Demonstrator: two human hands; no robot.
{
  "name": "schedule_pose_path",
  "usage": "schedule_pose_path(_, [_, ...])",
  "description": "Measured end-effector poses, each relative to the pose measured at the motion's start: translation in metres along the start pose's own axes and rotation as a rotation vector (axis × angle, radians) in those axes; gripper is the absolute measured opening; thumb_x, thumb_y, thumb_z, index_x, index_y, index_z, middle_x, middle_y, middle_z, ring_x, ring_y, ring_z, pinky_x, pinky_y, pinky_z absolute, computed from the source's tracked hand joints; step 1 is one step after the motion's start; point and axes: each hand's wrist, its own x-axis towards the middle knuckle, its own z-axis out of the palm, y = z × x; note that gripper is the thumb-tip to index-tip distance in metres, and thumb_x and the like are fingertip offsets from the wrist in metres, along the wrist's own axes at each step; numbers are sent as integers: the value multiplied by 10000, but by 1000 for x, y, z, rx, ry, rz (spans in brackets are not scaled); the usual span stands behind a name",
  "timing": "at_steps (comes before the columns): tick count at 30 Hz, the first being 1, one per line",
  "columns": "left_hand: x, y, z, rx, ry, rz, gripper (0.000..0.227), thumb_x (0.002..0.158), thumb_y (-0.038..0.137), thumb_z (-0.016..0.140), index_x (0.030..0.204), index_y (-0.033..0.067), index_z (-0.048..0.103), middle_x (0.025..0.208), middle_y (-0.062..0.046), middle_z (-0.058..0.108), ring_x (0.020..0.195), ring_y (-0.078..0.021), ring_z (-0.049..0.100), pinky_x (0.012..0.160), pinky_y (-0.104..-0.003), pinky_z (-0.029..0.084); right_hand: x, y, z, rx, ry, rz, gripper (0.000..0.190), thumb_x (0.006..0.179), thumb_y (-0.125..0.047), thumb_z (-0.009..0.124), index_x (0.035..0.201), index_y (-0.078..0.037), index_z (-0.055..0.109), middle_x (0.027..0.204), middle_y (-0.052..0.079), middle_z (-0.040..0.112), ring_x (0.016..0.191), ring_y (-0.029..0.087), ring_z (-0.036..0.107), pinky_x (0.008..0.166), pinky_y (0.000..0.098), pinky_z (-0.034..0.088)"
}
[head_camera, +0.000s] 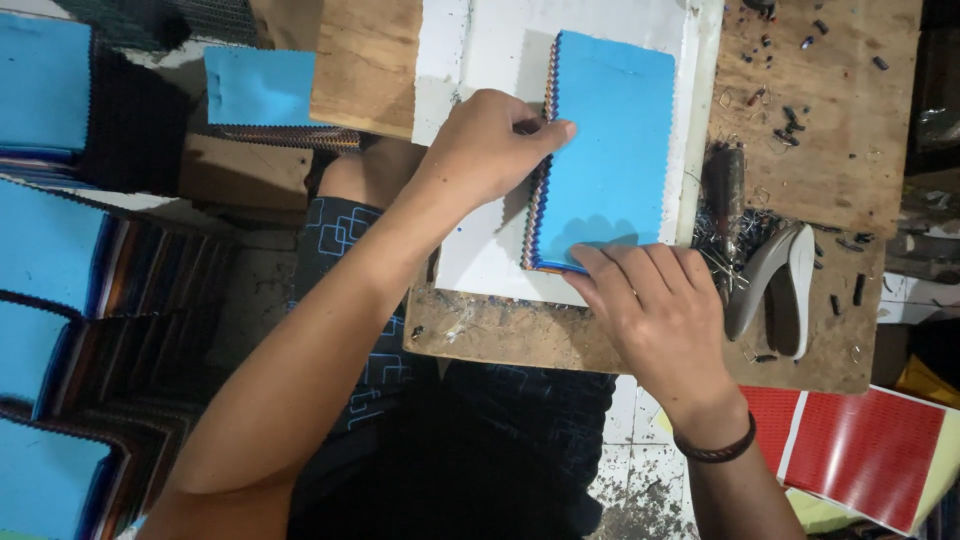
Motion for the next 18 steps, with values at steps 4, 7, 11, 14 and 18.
schedule_pose_path(4, [3,0,1,30,10,-31,606,1025,480,692,605,188,368,514,43,267,479,-116,271,550,-304,233,1,-2,0,-9,-15,-3,239,1022,-356,813,1119,-150,739,872,1,620,757,198,551,716,340,421])
schedule_pose_path(7, [2,2,0,6,2,-31,627,1036,462,693,591,191,346,517,41,262,487,-118,254,551,-311,217,1,-5,1,-35,-39,12,222,1040,-350,779,1135,-154,734,885,4,627,771,200,562,735,346,436])
schedule_pose_path(11, [6,-1,0,-11,6,1,649,1040,479,677,590,197,303,525,54,234,482,-106,233,544,-310,200,2,-7,7,-116,24,14,128,1027,-288,738,1054,-162,733,816,-14,589,723,176,551,701,328,435])
schedule_pose_path(14, [26,-11,6,-39,53,61,647,1029,493,673,592,212,287,544,55,220,500,-102,235,556,-320,192,1,-6,11,-113,75,8,132,1025,-271,704,1034,-141,728,830,-6,597,717,173,552,677,324,423])
schedule_pose_path(18, [49,-13,8,-85,130,84,661,997,424,734,565,208,283,527,62,225,486,-94,254,547,-299,254,-4,-4,14,-97,106,0,123,1005,-231,685,969,-117,712,837,28,603,719,186,548,662,334,411])
